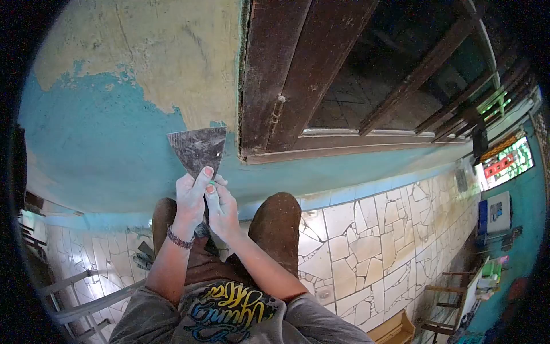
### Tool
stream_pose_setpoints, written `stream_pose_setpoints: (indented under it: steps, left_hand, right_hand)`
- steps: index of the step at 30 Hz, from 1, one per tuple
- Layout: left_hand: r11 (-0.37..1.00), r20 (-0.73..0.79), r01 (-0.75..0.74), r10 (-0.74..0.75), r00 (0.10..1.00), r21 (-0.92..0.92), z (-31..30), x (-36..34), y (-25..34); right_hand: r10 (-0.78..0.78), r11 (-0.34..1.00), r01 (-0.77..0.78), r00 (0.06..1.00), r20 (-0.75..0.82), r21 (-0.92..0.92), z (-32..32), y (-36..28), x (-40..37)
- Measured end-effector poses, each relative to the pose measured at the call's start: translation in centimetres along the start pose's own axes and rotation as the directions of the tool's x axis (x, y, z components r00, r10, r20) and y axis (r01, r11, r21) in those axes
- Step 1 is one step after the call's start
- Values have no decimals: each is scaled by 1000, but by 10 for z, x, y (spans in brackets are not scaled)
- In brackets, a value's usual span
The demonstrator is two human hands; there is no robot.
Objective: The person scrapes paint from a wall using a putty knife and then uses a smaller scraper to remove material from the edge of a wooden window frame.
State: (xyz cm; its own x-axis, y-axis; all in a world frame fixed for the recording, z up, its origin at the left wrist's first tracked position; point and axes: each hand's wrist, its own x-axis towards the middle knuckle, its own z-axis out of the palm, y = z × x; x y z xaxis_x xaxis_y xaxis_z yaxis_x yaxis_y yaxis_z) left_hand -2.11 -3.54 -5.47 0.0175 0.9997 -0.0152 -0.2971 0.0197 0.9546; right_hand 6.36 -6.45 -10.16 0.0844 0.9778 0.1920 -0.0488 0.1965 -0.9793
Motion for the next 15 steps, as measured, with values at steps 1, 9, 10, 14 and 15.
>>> stream_pose_setpoints:
  steps: [1, 9, 10, 14, 15]
  left_hand:
    - [1000, -14, -21, 21, 1000, 19, 1, 1, 0]
    - [999, -56, -14, 16, 998, 48, 8, -4, 9]
    - [998, -49, -2, 5, 999, 63, 7, -5, 10]
    - [999, -127, -41, 37, 991, -25, 20, -3, 19]
    - [998, -107, -63, 63, 992, 4, 20, -1, 27]
  right_hand:
    - [-29, 1000, 29, 999, -14, -12, 2, 2, 1]
    - [82, 997, -82, 997, 13, 13, -1, -14, -5]
    - [83, 996, -84, 996, 12, 19, -2, -18, -6]
    - [20, 1000, -21, 999, -30, -23, 0, -31, -1]
    - [-8, 1000, 7, 999, -31, -29, -1, -38, 4]
